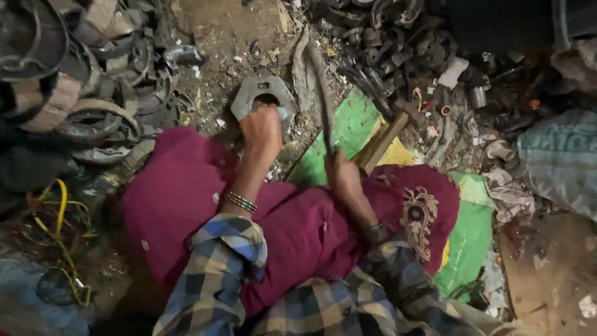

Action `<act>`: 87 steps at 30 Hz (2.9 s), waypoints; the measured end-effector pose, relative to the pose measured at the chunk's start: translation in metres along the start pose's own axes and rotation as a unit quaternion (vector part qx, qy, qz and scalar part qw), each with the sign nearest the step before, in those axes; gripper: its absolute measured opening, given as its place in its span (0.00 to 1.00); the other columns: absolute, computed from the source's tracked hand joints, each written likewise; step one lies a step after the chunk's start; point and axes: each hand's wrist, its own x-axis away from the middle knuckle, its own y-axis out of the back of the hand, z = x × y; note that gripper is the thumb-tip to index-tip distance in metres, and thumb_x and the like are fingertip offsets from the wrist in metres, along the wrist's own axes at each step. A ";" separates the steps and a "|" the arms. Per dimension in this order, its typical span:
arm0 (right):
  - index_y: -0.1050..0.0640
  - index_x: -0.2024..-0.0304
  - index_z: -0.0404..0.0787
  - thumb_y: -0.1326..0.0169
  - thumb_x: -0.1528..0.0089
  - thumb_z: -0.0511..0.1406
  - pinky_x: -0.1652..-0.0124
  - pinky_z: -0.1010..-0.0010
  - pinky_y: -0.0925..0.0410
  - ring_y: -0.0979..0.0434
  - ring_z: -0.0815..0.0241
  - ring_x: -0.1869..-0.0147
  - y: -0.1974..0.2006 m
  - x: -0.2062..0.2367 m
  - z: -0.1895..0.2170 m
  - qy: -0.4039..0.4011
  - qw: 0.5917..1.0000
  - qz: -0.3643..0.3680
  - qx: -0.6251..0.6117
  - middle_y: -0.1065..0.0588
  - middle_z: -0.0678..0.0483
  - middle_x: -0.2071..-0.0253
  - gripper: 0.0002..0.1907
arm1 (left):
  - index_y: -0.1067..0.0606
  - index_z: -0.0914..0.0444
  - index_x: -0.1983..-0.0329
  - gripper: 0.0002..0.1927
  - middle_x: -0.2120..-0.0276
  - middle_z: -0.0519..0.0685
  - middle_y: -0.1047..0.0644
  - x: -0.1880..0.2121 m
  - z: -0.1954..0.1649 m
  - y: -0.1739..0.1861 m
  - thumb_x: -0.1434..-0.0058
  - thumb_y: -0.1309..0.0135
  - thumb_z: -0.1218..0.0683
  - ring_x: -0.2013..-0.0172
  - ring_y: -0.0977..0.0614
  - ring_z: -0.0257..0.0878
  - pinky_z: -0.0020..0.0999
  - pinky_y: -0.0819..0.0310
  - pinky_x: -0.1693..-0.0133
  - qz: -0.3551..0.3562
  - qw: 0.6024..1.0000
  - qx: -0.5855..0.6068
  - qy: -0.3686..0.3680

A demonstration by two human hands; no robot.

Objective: The person sits on the floor and repeatedly strikes a small metal part with a hammer. The metal part is held in place with the left hand while the right hand swings the hammer. The task continues without visible completion or change in the object's state.

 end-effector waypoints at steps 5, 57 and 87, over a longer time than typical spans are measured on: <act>0.32 0.50 0.36 0.53 0.33 0.29 0.74 0.57 0.32 0.28 0.52 0.74 0.058 0.008 0.028 0.119 0.925 -0.227 -0.279 0.29 0.48 0.71 0.09 | 0.21 0.65 0.71 0.06 0.72 0.61 0.20 0.000 -0.002 -0.005 0.43 0.49 0.63 0.71 0.16 0.56 0.50 0.24 0.71 -0.009 1.000 0.016 0.006; 0.33 0.47 0.37 0.51 0.27 0.40 0.74 0.61 0.36 0.35 0.57 0.73 0.046 0.012 0.006 0.059 0.867 -0.195 -0.456 0.32 0.53 0.70 0.14 | 0.20 0.64 0.69 0.06 0.70 0.59 0.20 0.001 0.000 -0.009 0.44 0.47 0.63 0.70 0.16 0.56 0.50 0.23 0.70 0.000 1.000 0.008 -0.006; 0.34 0.46 0.35 0.49 0.29 0.36 0.77 0.60 0.32 0.26 0.52 0.75 0.002 0.010 -0.011 -0.055 0.995 -0.008 -0.080 0.28 0.46 0.74 0.14 | 0.20 0.64 0.67 0.05 0.68 0.59 0.20 0.001 0.008 0.001 0.47 0.41 0.59 0.67 0.16 0.56 0.51 0.24 0.68 0.004 1.000 0.023 0.015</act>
